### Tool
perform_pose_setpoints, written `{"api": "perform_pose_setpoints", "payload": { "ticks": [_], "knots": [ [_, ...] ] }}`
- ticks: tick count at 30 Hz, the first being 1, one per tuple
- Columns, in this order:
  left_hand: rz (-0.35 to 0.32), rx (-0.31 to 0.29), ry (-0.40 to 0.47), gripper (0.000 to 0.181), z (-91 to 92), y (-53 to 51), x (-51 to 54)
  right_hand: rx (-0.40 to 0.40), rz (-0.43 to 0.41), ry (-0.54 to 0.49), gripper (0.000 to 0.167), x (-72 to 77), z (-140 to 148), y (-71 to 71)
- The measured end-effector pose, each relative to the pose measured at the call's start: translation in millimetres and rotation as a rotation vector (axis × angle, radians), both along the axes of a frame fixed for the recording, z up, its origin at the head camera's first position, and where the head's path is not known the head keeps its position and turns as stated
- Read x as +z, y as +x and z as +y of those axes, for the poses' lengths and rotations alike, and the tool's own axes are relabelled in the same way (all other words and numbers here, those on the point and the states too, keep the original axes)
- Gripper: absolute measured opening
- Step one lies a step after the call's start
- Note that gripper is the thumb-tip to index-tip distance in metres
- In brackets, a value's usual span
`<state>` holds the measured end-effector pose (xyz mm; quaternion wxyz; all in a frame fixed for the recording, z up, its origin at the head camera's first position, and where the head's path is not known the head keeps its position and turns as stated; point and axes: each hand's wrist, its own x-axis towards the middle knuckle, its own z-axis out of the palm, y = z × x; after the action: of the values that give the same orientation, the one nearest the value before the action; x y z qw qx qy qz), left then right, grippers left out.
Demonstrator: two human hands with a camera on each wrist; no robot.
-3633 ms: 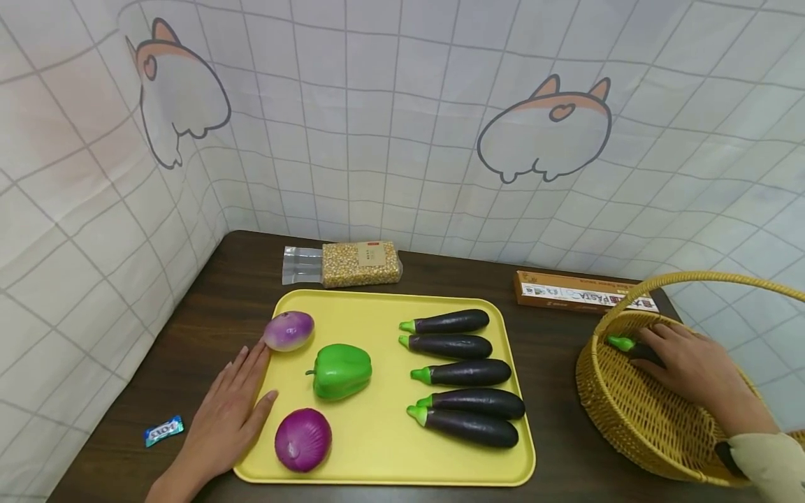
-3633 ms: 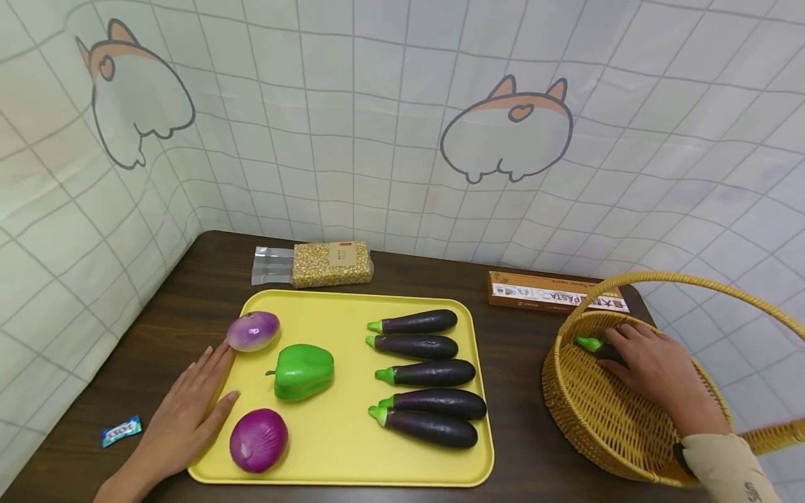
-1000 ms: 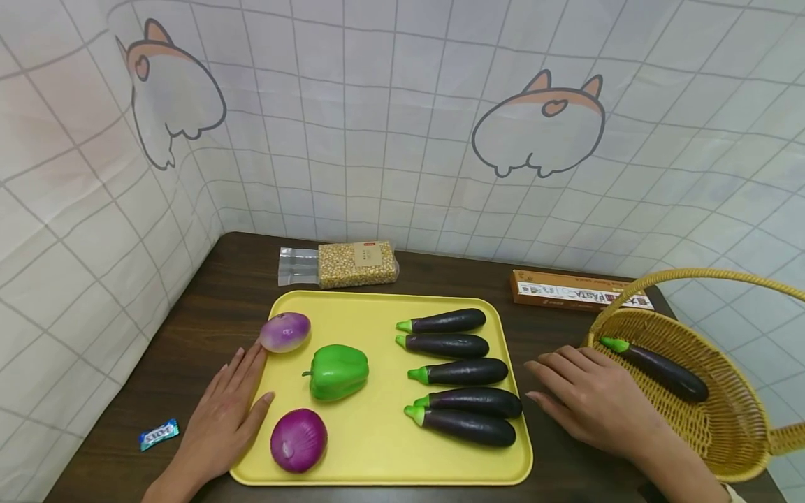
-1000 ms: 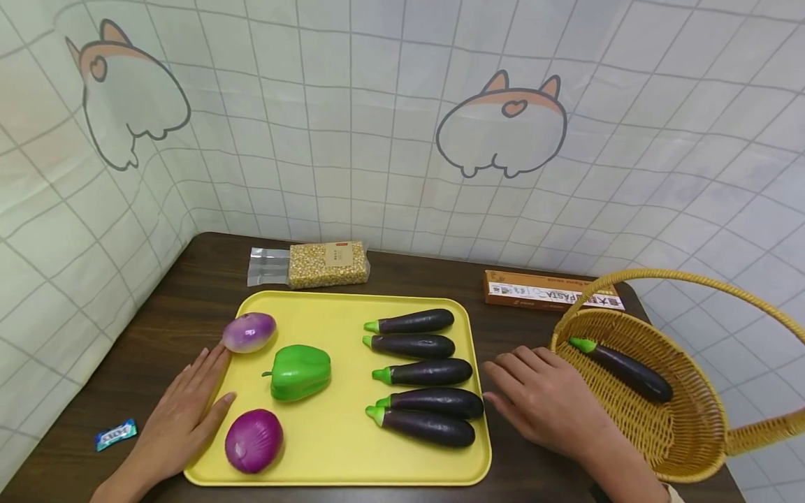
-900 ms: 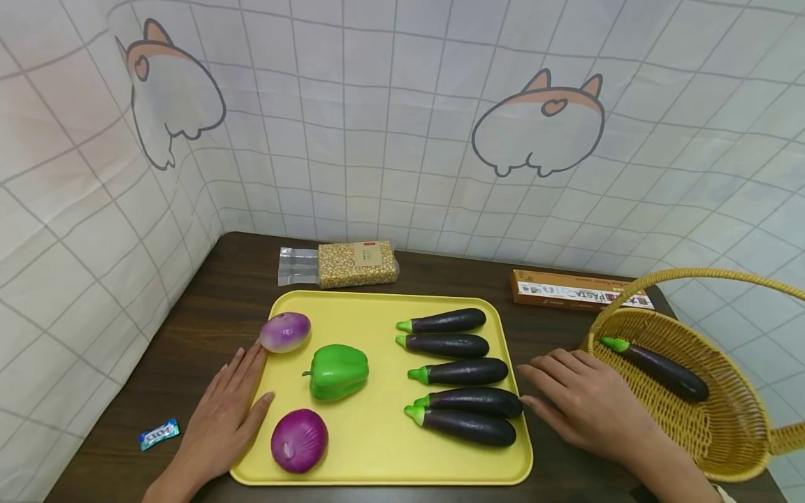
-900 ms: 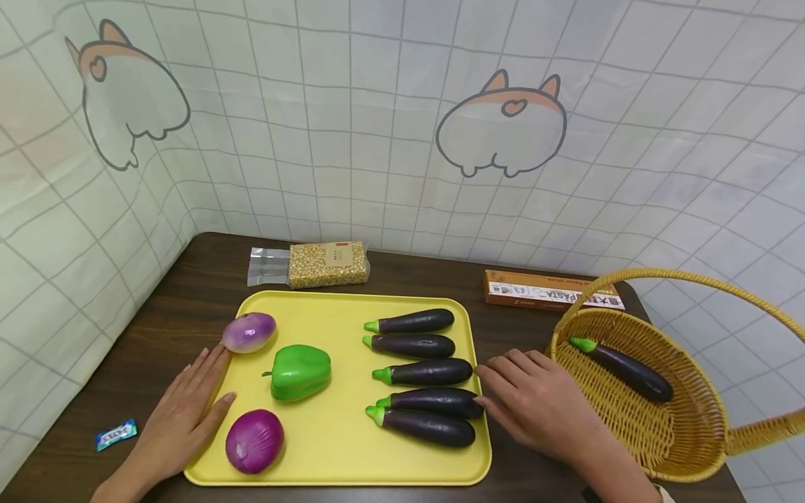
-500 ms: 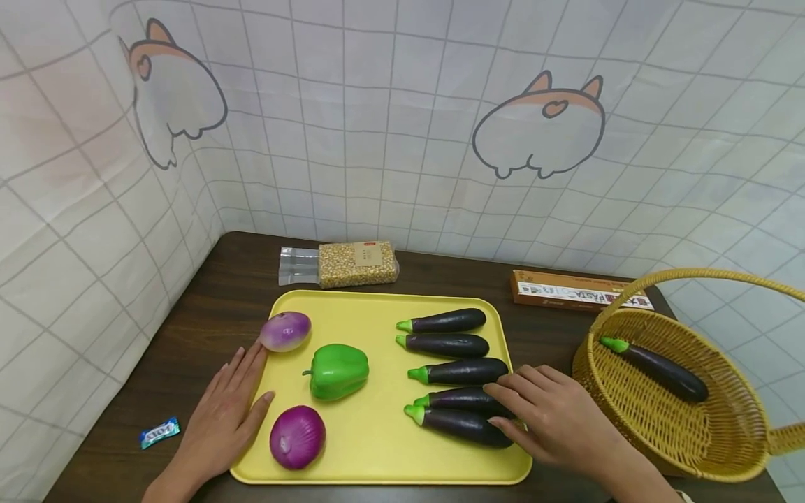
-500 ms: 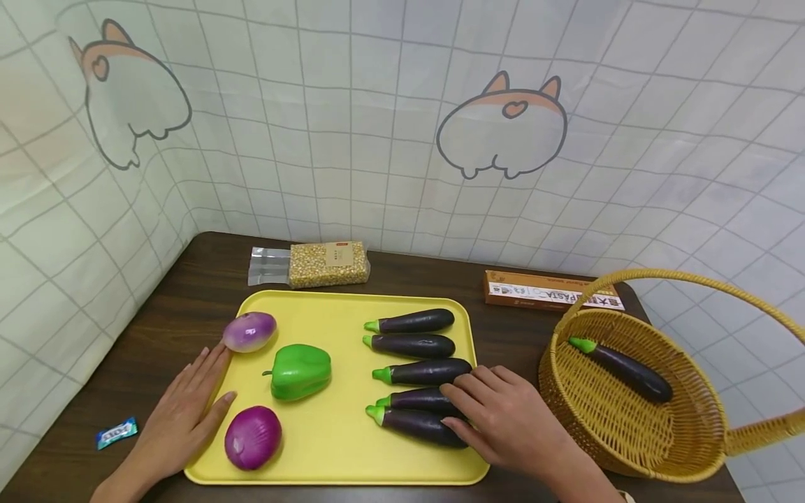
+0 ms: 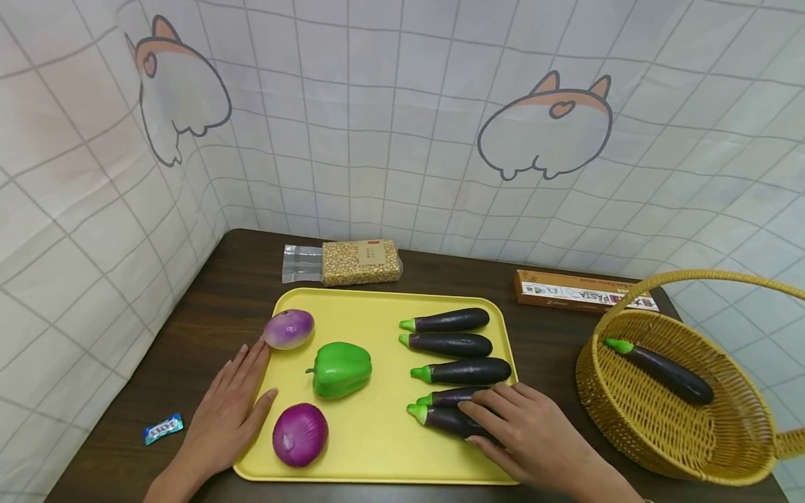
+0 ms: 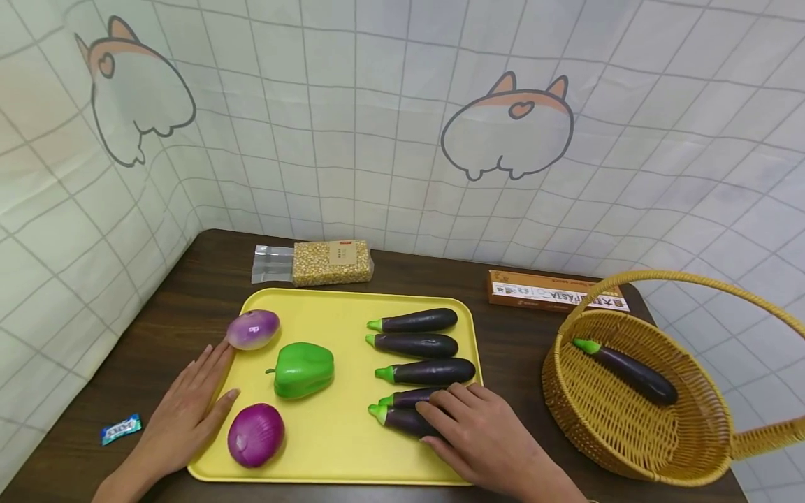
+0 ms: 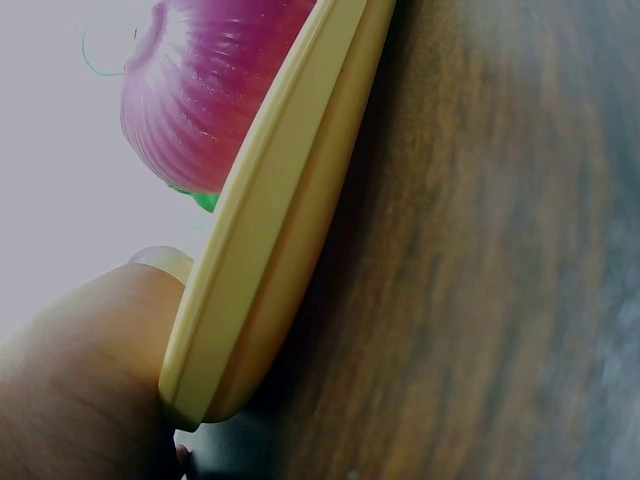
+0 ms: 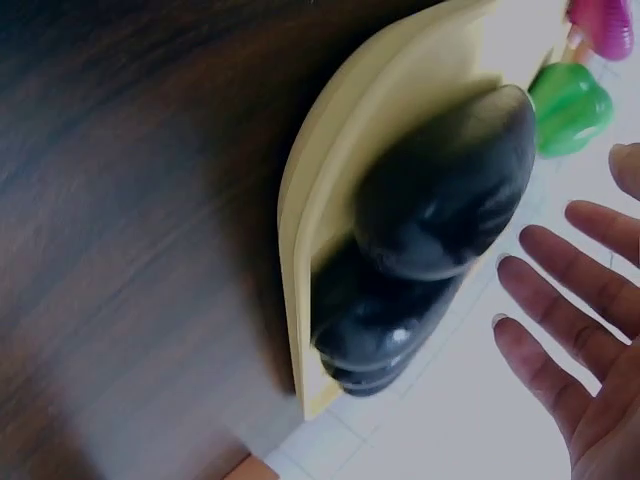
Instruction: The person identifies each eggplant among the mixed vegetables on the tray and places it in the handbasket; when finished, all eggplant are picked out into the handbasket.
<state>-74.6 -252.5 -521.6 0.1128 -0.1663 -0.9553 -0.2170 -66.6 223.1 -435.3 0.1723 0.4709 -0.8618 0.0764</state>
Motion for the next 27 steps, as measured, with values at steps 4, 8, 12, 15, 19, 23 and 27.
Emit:
{"api": "perform_pose_setpoints", "payload": {
  "ticks": [4, 8, 12, 15, 19, 23, 27],
  "knots": [
    [0.0, -0.003, 0.004, 0.072, 0.0, -0.2, 1.2, -0.005, -0.017, 0.008, 0.038, -2.9, -4.1, 1.1],
    [-0.002, -0.002, 0.001, 0.072, -0.4, -0.1, 1.4, -0.008, -0.018, 0.013, 0.039, -6.1, -7.3, 1.6],
    [-0.012, 0.002, -0.006, 0.073, -0.6, 0.2, 1.0, -0.005, -0.019, 0.005, 0.04, -8.2, -9.6, 1.5],
    [-0.022, 0.001, -0.007, 0.073, -1.0, 0.3, 0.7, -0.01, -0.026, 0.002, 0.039, -8.6, -11.4, 1.2],
    [-0.021, 0.001, -0.006, 0.073, -0.9, 0.2, 0.3, -0.011, -0.035, 0.008, 0.039, -9.7, -13.8, 0.6],
    [-0.009, 0.0, -0.001, 0.073, -0.2, 0.0, -0.2, -0.012, -0.049, 0.038, 0.041, -11.6, -15.6, 1.2],
    [-0.004, 0.0, -0.002, 0.073, 0.1, 0.0, -0.5, -0.016, -0.058, 0.051, 0.041, -14.1, -16.9, 2.9]
  ]
}}
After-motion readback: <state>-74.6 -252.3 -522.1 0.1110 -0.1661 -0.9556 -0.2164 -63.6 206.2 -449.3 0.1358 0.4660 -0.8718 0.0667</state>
